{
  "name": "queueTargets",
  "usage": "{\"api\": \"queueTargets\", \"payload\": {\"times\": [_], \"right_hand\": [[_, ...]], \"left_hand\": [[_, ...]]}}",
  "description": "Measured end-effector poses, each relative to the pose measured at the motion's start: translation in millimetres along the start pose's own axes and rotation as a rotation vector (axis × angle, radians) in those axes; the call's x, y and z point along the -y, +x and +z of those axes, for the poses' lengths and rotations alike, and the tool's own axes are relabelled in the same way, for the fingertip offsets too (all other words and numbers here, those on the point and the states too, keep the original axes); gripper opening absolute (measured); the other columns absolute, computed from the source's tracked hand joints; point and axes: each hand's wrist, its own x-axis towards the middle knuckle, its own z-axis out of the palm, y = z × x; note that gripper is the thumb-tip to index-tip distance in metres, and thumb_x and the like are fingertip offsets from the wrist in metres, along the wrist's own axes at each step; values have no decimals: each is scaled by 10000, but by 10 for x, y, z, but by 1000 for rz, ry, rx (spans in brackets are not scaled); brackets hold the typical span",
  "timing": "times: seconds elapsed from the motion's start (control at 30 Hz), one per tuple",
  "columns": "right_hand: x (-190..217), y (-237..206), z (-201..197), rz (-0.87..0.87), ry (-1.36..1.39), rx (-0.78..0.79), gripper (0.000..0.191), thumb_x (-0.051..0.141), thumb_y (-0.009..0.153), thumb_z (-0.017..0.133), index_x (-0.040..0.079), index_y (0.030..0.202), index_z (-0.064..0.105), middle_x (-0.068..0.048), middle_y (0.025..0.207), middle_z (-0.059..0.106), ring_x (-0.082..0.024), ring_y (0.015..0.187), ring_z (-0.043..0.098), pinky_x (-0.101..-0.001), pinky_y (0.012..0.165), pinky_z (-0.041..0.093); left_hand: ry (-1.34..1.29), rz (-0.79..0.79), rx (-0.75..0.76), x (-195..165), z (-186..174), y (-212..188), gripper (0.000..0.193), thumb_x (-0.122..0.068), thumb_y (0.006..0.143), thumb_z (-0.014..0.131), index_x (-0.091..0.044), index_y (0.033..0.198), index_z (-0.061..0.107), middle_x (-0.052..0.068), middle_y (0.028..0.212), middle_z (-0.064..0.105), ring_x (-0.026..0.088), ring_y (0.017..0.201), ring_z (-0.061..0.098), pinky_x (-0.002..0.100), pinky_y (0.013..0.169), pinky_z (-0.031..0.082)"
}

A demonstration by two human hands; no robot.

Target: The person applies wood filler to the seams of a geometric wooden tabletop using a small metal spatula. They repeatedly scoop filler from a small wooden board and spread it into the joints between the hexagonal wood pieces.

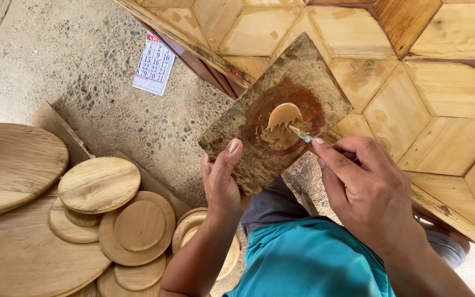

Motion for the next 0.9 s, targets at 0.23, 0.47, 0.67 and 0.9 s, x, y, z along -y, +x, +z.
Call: {"api": "queueTargets", "payload": {"times": [0.23,0.47,0.67,0.9], "right_hand": [[1,-63,-20,-37,51,10,316,52,902,737,83,1215,757,-80,1000,659,-242,834,666,-374,694,542],[-210,-245,-26,133,455,194,275,102,909,721,65,1179,757,-107,1001,719,-216,819,726,-300,702,567],[-1117,191,-114,352,100,-33,340,128,983,678,42,1312,688,-159,1054,728,-243,851,712,-354,753,557],[-1702,1227,213,269,-228,13,249,145,999,663,92,1212,782,-120,1082,708,-305,958,687,-434,852,540]], "left_hand": [[-587,-281,-94,-251,-64,110,387,-109,898,798,-28,1258,682,117,1232,742,245,1116,700,475,1042,441],[-1252,-886,-274,-234,-226,-3,249,-50,906,640,32,1140,651,130,1097,699,250,1016,685,390,894,594],[-1321,-1000,-23,300,-250,-518,325,-96,842,660,65,1125,670,174,1036,741,294,921,718,424,812,601],[-1183,-1374,66,565,416,-453,316,-105,877,658,65,1142,677,159,1031,735,268,907,709,387,791,602]]}}
